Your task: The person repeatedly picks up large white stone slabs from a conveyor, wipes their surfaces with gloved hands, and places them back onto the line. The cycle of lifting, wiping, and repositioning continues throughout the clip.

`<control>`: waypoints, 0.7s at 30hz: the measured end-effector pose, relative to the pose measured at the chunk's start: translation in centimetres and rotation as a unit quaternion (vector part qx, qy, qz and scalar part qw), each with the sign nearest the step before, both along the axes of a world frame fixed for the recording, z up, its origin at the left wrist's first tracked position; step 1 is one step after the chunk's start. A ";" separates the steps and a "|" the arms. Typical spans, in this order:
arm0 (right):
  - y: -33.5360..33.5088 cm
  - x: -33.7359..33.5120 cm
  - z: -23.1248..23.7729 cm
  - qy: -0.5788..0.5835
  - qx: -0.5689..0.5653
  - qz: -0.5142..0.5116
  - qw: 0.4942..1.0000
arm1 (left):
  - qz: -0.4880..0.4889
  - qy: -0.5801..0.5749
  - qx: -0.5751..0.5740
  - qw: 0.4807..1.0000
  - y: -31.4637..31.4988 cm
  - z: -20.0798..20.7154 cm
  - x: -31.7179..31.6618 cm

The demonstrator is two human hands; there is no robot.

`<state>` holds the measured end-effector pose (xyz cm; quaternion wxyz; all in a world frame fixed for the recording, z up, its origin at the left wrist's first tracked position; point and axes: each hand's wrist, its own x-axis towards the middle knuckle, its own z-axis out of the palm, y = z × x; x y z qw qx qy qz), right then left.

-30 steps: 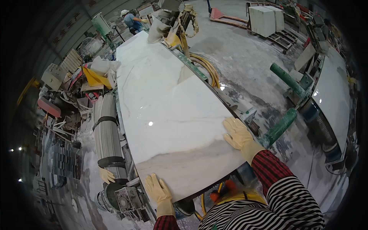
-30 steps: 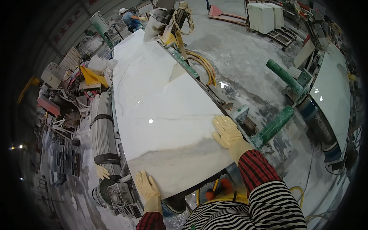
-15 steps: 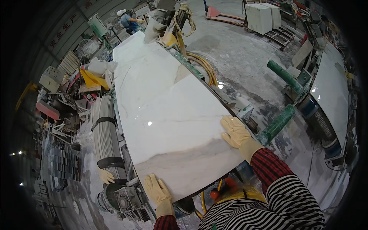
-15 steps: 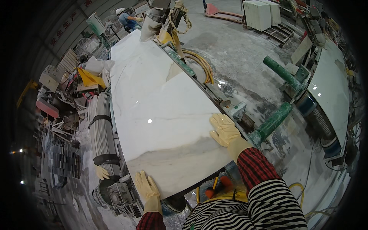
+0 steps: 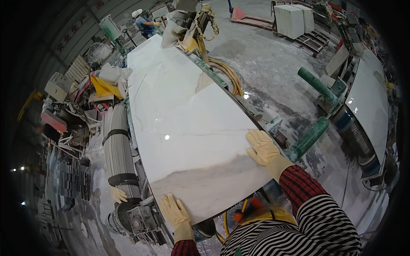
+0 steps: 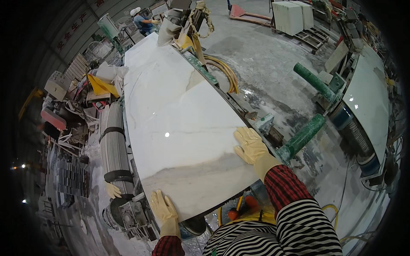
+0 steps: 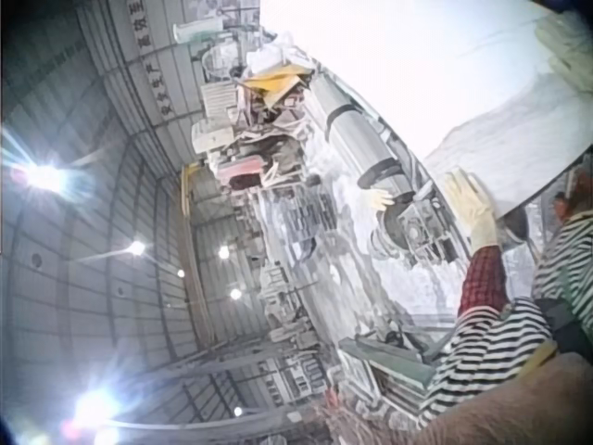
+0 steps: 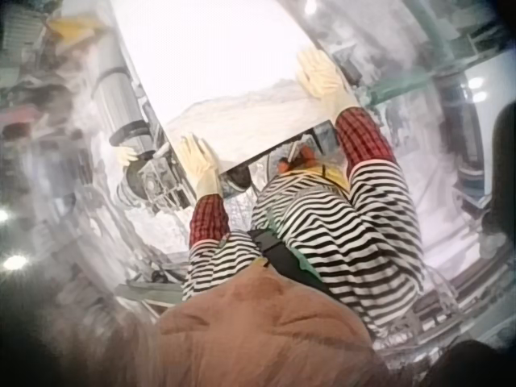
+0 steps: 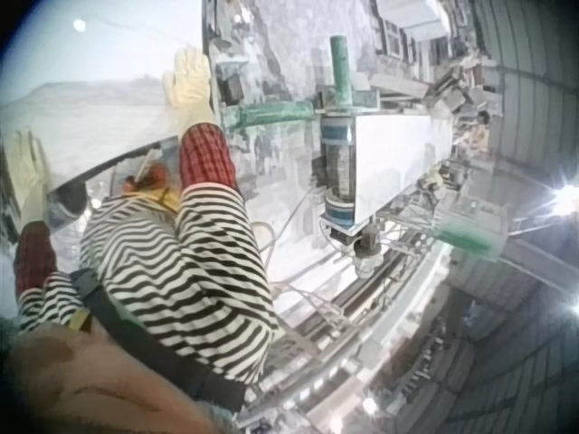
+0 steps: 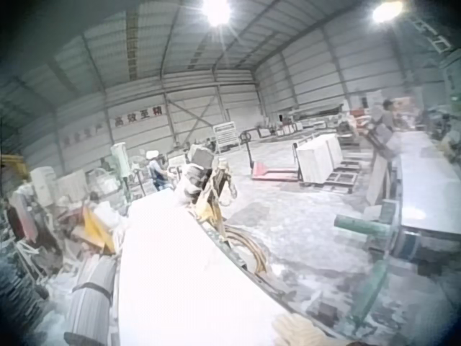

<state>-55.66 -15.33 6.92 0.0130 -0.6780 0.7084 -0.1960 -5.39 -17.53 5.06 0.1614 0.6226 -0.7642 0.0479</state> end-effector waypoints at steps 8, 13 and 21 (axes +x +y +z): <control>0.5 0.0 -0.2 -0.003 -0.024 0.002 1.000 | 0.000 -0.001 -0.006 1.000 0.4 0.0 0.1; 0.7 -0.1 0.0 -0.010 -0.006 -0.002 1.000 | 0.000 -0.003 -0.012 1.000 0.6 -0.2 0.2; 1.1 0.0 -0.2 -0.008 -0.005 -0.002 1.000 | -0.006 -0.006 -0.017 1.000 0.9 0.0 0.2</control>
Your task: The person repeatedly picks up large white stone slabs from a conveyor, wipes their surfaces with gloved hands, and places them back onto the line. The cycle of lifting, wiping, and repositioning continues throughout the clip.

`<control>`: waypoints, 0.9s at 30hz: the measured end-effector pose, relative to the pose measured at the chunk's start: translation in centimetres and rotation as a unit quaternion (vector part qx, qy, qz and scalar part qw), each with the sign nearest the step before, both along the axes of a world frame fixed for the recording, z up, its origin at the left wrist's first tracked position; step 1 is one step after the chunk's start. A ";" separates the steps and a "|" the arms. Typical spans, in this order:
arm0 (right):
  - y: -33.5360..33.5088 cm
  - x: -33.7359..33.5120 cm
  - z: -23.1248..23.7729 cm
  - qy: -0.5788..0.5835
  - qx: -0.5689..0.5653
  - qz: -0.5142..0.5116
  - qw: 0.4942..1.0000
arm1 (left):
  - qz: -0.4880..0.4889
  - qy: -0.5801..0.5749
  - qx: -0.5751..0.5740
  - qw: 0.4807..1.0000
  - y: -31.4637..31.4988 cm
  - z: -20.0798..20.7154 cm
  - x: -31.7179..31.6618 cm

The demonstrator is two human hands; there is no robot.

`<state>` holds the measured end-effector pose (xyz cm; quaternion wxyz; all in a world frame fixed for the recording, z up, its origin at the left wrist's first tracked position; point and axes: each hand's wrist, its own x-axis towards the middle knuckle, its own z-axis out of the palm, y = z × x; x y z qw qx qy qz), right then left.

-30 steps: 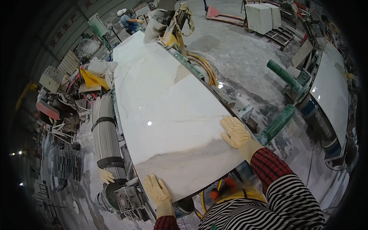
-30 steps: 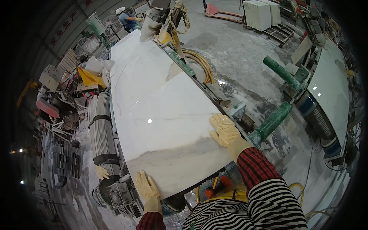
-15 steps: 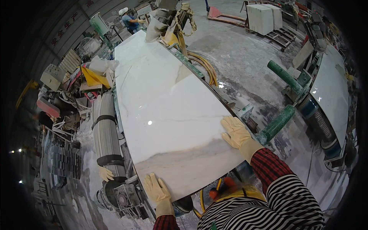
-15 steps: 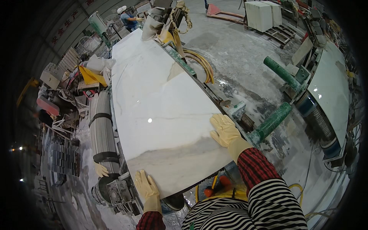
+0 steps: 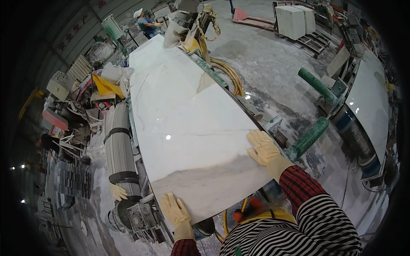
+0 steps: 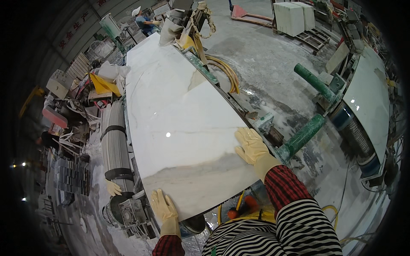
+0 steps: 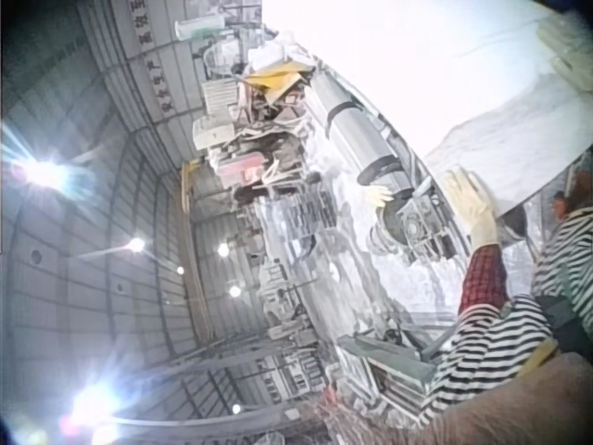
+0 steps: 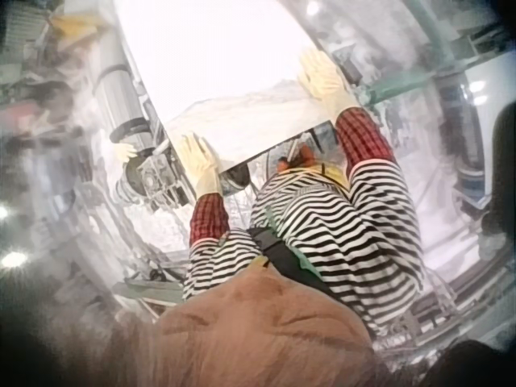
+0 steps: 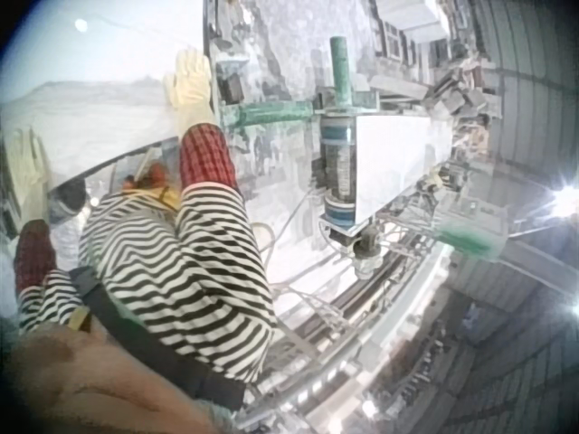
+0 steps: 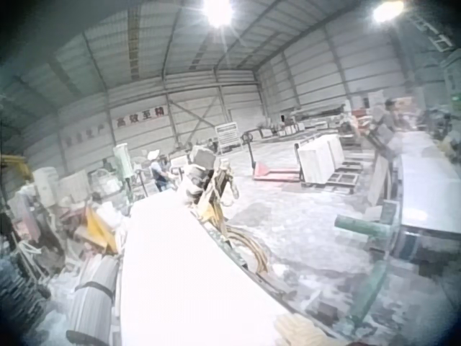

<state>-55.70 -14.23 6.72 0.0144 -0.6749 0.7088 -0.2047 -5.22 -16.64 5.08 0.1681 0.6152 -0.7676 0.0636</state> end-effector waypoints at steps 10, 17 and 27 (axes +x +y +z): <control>0.6 0.3 0.7 -0.005 -0.034 0.018 0.999 | 0.005 -0.001 0.006 1.000 0.7 0.1 0.2; 0.8 0.2 0.0 0.013 -0.029 0.009 0.999 | 0.005 0.007 0.007 1.000 0.9 0.1 0.1; 1.3 0.2 -0.6 0.028 -0.010 0.002 1.000 | 0.001 0.008 -0.002 1.000 1.3 -0.4 0.4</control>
